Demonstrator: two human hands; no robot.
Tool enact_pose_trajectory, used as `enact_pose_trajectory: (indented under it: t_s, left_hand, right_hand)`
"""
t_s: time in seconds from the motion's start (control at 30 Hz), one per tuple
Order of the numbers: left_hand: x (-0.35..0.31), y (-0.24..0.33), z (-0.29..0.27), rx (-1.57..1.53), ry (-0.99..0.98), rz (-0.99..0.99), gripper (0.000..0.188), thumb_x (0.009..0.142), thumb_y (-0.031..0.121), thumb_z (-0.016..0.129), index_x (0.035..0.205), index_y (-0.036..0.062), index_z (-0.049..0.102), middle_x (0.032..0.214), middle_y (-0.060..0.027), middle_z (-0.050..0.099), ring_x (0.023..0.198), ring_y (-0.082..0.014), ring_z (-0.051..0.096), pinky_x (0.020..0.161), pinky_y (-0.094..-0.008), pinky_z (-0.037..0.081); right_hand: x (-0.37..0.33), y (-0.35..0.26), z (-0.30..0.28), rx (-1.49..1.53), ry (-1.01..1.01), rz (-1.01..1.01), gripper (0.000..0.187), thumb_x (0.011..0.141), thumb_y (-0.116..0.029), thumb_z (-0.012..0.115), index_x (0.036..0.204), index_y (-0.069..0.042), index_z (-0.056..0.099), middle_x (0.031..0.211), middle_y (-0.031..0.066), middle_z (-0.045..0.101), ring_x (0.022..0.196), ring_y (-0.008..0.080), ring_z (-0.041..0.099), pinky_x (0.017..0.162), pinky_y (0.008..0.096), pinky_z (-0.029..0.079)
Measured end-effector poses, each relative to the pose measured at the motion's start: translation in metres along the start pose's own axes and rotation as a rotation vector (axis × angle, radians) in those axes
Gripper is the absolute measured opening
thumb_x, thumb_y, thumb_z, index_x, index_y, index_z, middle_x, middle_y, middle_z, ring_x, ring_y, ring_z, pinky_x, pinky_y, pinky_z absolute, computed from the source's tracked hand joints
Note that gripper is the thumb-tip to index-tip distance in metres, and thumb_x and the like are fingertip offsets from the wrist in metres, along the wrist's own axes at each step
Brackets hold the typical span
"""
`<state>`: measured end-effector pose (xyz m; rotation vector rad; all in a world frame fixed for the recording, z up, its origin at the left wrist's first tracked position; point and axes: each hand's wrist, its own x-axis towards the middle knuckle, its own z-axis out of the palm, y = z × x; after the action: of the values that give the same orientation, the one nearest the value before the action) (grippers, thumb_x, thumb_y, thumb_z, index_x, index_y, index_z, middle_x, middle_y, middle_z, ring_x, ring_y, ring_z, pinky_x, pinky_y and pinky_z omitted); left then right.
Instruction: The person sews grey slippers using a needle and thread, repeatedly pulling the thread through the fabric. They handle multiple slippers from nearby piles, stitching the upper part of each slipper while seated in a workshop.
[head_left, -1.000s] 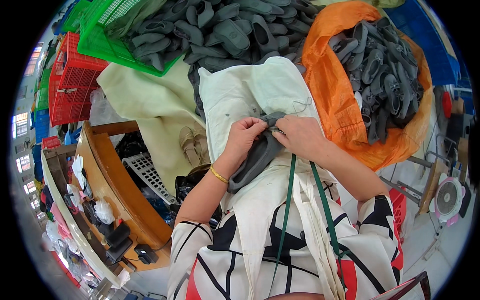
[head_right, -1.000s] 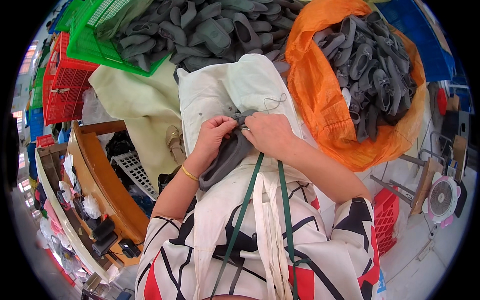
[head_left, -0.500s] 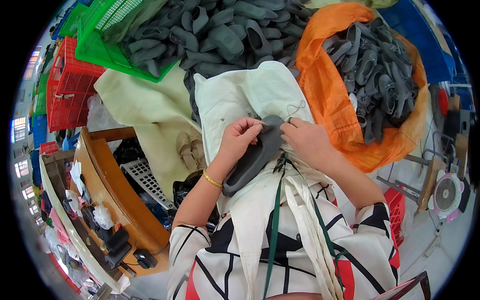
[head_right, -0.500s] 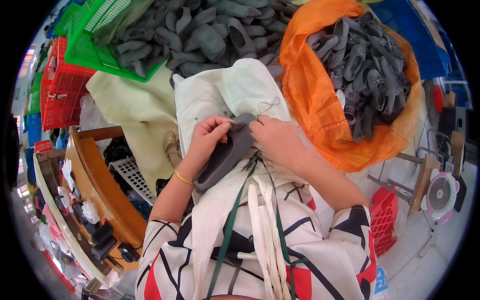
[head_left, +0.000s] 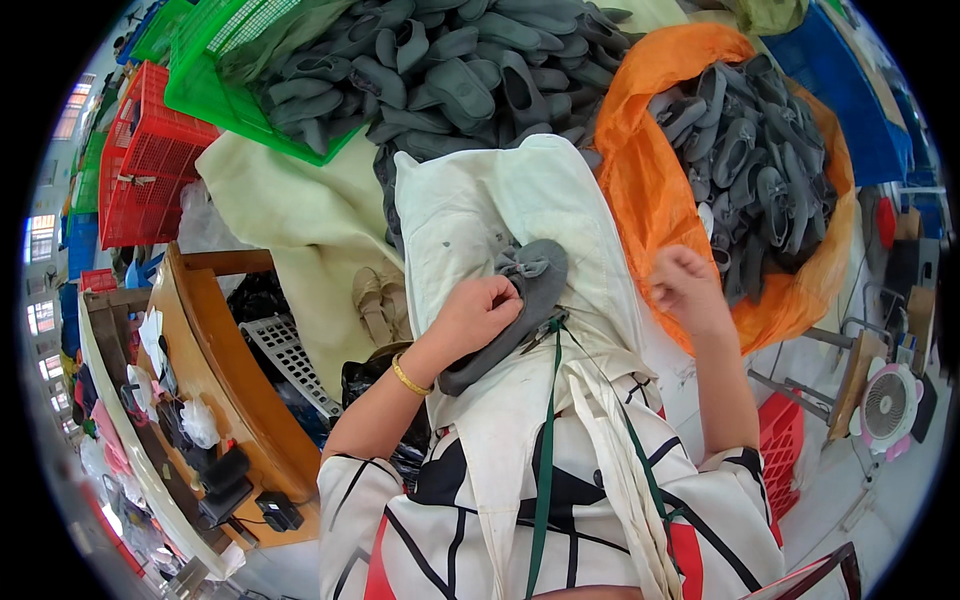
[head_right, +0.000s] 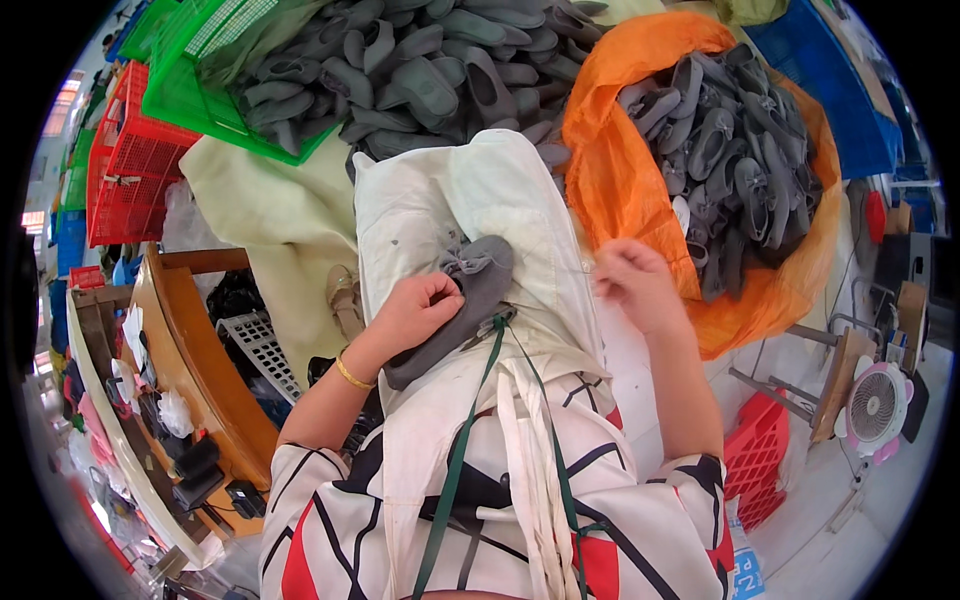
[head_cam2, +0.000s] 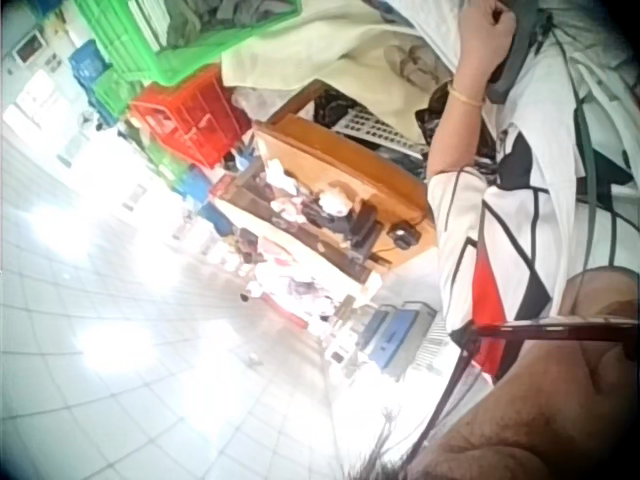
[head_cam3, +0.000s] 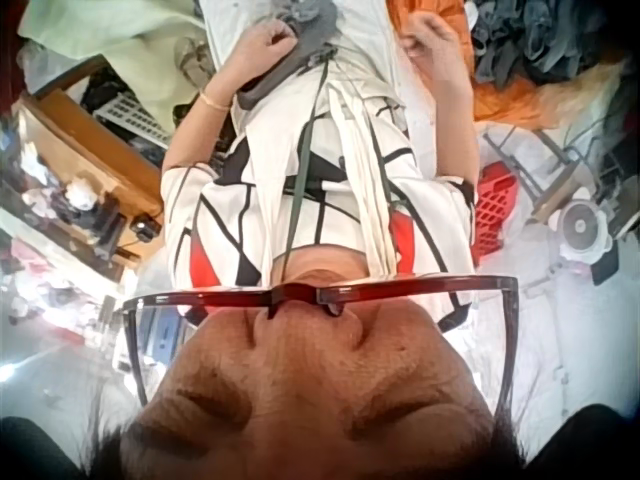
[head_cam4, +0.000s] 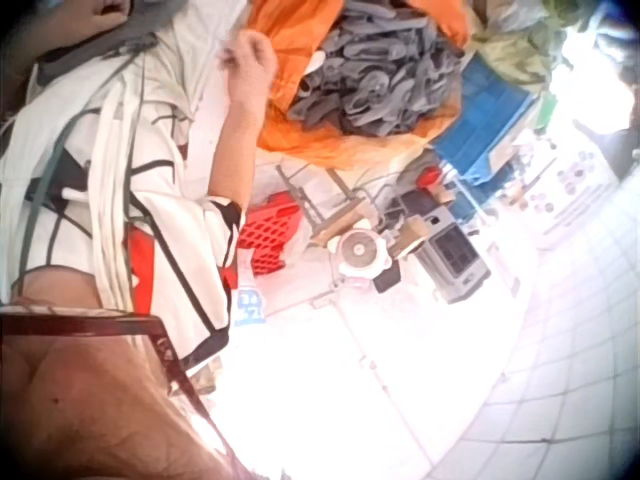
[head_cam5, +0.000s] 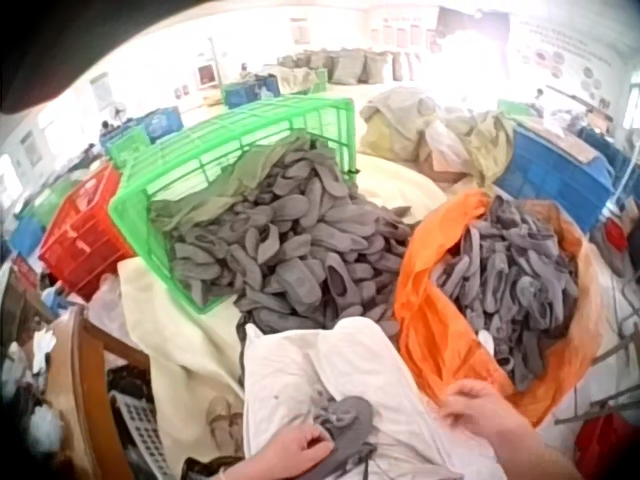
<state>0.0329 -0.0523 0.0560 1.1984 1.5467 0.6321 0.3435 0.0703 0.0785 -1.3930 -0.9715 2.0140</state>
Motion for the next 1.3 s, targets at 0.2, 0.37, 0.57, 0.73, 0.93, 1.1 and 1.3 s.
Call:
enact_pose_trajectory:
  t_s: [0.2, 0.37, 0.57, 0.73, 0.93, 1.1, 1.3]
  left_hand:
    - [0.004, -0.009, 0.017, 0.024, -0.047, -0.029, 0.022, 0.084, 0.021, 0.071, 0.087, 0.0002, 0.064, 0.071, -0.0112, 0.063, 0.061, -0.0212, 0.056, 0.059, -0.0348, 0.047]
    - [-0.003, -0.008, 0.012, 0.001, 0.023, 0.040, 0.025, 0.084, 0.022, 0.072, 0.089, 0.0019, 0.059, 0.069, -0.0111, 0.059, 0.062, -0.0257, 0.057, 0.060, -0.0379, 0.047]
    - [-0.027, 0.030, -0.008, 0.435, 0.187, 0.402, 0.012, 0.083, 0.009, 0.067, 0.088, 0.0040, 0.058, 0.078, -0.0124, 0.061, 0.067, -0.0307, 0.057, 0.060, -0.0370, 0.046]
    - [-0.036, 0.025, -0.010, 0.366, 0.167, 0.432, 0.010, 0.083, 0.008, 0.064, 0.092, 0.0048, 0.060, 0.086, -0.0138, 0.060, 0.081, -0.0337, 0.059, 0.069, -0.0401, 0.048]
    - [-0.040, -0.002, 0.000, -0.777, 0.051, 0.063, 0.017, 0.086, 0.002, 0.062, 0.103, 0.0004, 0.063, 0.095, -0.0019, 0.064, 0.085, -0.0095, 0.055, 0.078, -0.0264, 0.047]
    - [-0.031, 0.010, 0.010, -0.673, 0.202, -0.007, 0.028, 0.087, -0.001, 0.061, 0.115, -0.0011, 0.062, 0.111, -0.0024, 0.066, 0.097, -0.0092, 0.060, 0.089, -0.0273, 0.049]
    - [-0.022, -0.002, -0.004, -0.797, 0.045, -0.047, 0.032, 0.083, -0.005, 0.062, 0.114, -0.0007, 0.065, 0.110, -0.0043, 0.068, 0.100, -0.0114, 0.062, 0.092, -0.0291, 0.050]
  right_hand:
    - [0.004, -0.006, -0.130, 0.860, 0.074, -0.212, 0.003, 0.098, -0.009, 0.058, 0.100, -0.008, 0.057, 0.068, -0.0045, 0.043, 0.056, 0.0087, 0.041, 0.045, 0.0216, 0.033]
    - [0.003, -0.006, -0.176, 0.619, 0.336, -0.514, 0.012, 0.098, -0.008, 0.058, 0.109, -0.006, 0.057, 0.071, -0.0024, 0.047, 0.061, 0.0086, 0.046, 0.047, 0.0231, 0.036]
    - [0.008, -0.003, 0.012, -0.133, 0.170, -0.323, 0.022, 0.101, -0.022, 0.058, 0.113, -0.006, 0.064, 0.093, -0.0009, 0.059, 0.085, 0.0085, 0.057, 0.080, 0.0276, 0.051]
    - [0.029, 0.019, 0.097, -0.376, -0.267, -0.318, 0.026, 0.103, -0.026, 0.055, 0.106, -0.002, 0.063, 0.088, -0.0050, 0.056, 0.083, 0.0053, 0.050, 0.074, 0.0222, 0.043]
    - [0.024, 0.017, 0.131, -0.401, -0.228, -0.362, 0.031, 0.098, -0.029, 0.063, 0.102, 0.002, 0.064, 0.086, 0.0031, 0.062, 0.078, 0.0108, 0.053, 0.071, 0.0264, 0.046]
    - [0.016, 0.016, 0.144, -0.610, -0.152, -0.651, 0.036, 0.093, -0.031, 0.067, 0.108, 0.003, 0.063, 0.093, 0.0138, 0.064, 0.083, 0.0224, 0.061, 0.076, 0.0332, 0.049]
    - [0.045, 0.026, 0.139, -0.634, -0.225, -0.565, 0.034, 0.092, -0.027, 0.066, 0.108, 0.003, 0.064, 0.096, 0.0148, 0.065, 0.089, 0.0253, 0.062, 0.082, 0.0343, 0.049]
